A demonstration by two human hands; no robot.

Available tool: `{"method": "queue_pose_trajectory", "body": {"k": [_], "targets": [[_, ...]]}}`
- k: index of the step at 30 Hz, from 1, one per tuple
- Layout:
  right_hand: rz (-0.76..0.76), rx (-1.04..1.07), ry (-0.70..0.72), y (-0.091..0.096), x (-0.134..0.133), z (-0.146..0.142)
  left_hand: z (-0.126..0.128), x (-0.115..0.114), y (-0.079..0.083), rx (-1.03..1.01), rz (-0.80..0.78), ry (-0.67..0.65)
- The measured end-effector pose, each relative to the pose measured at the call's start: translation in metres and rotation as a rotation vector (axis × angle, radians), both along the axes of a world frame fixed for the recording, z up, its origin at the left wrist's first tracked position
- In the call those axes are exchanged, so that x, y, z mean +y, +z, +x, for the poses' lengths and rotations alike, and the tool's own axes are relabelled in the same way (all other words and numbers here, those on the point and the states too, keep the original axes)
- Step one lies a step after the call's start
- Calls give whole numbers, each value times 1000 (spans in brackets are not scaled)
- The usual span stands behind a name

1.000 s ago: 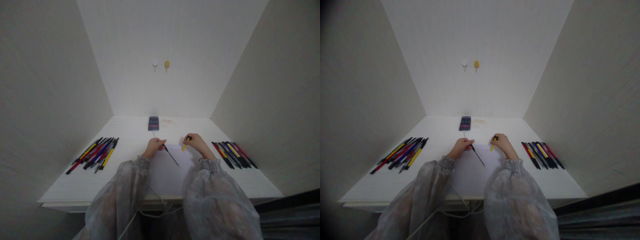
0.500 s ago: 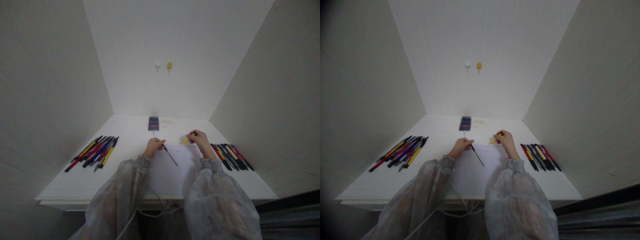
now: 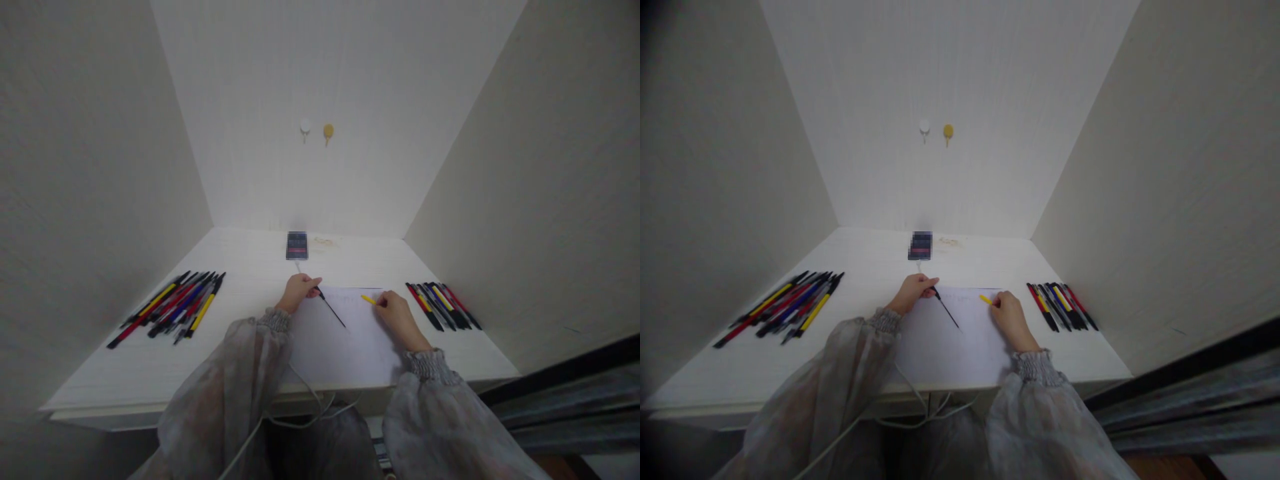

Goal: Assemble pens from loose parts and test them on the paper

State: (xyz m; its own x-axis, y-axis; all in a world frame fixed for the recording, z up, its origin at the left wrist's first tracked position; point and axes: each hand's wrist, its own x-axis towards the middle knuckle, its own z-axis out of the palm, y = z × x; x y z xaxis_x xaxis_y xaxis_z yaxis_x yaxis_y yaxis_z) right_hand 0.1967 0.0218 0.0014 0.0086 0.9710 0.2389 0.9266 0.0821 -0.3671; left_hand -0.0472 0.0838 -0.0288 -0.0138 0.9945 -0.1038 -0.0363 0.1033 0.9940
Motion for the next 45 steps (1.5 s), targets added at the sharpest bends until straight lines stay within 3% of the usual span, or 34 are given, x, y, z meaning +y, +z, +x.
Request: {"method": "queue_pose_trajectory", "body": {"k": [7, 12, 18, 24, 34, 40, 45], "targets": [[-77, -121, 0, 1, -3, -1, 0, -1, 1, -25, -1, 2], [-17, -79, 86, 15, 6, -14, 0, -1, 0, -36, -16, 6], [-107, -102, 201, 16, 22, -39, 1, -4, 5, -46, -19, 1], [-84, -186, 204, 6, 13, -38, 1, -4, 5, -42, -28, -2], [-63, -15, 188, 6, -1, -18, 2, -2, 3, -46, -41, 3], [-99, -181, 152, 9, 7, -38, 0, -1, 0, -21, -9, -18], [-113, -235, 77, 3, -5, -34, 0, 0, 0, -19, -4, -16]]}}
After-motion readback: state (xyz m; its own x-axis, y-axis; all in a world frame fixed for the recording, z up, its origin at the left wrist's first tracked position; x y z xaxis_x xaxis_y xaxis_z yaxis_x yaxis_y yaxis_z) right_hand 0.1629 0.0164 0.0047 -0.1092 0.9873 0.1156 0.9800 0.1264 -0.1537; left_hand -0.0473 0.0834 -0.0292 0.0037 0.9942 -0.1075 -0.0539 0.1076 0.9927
